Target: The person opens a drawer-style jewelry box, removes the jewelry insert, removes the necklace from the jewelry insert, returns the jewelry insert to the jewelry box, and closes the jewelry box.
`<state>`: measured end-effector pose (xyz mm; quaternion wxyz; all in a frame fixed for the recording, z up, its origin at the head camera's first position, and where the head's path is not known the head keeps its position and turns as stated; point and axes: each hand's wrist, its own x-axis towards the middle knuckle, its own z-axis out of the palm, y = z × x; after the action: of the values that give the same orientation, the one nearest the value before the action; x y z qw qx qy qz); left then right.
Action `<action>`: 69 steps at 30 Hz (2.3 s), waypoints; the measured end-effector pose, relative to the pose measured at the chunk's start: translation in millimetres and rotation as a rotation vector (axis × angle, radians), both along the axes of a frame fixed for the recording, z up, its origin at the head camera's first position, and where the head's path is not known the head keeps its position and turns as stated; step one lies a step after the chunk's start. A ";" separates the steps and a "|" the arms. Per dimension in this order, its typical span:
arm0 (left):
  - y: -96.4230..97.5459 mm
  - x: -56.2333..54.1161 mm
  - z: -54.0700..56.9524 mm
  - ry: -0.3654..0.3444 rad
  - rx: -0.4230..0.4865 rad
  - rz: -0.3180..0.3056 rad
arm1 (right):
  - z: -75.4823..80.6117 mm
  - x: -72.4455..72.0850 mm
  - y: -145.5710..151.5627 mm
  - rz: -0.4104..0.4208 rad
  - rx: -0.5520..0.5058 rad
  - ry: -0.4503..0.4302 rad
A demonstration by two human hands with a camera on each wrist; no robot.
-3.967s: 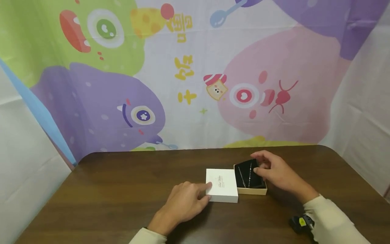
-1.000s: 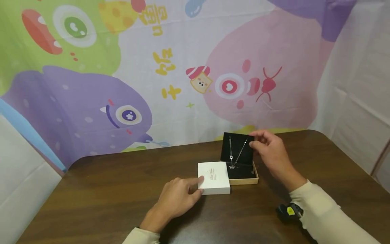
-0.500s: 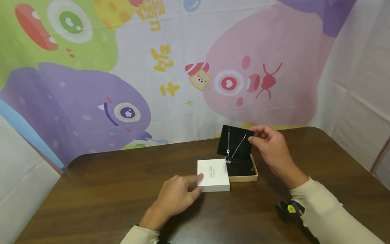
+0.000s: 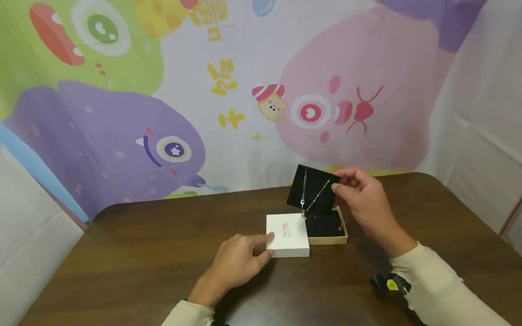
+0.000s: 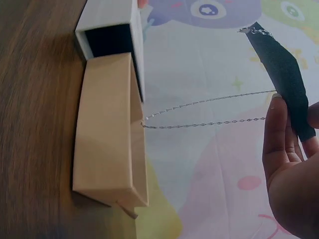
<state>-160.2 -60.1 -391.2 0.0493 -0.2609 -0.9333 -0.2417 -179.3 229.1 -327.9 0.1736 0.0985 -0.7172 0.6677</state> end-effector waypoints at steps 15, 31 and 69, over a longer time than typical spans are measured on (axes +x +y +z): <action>-1.6 -1.6 -2.3 0.005 0.045 0.000 | 8.9 11.5 -10.9 0.077 -0.018 0.042; -1.9 1.4 -4.7 -0.015 0.058 0.007 | 9.0 22.5 -21.0 0.026 0.067 0.086; -2.1 -2.2 -1.5 0.015 0.050 -0.005 | 10.4 24.4 -27.9 0.045 0.110 0.183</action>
<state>-162.4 -62.2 -392.7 0.0621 -0.2636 -0.9259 -0.2632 -154.9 201.2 -317.5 0.2175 0.1846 -0.7316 0.6192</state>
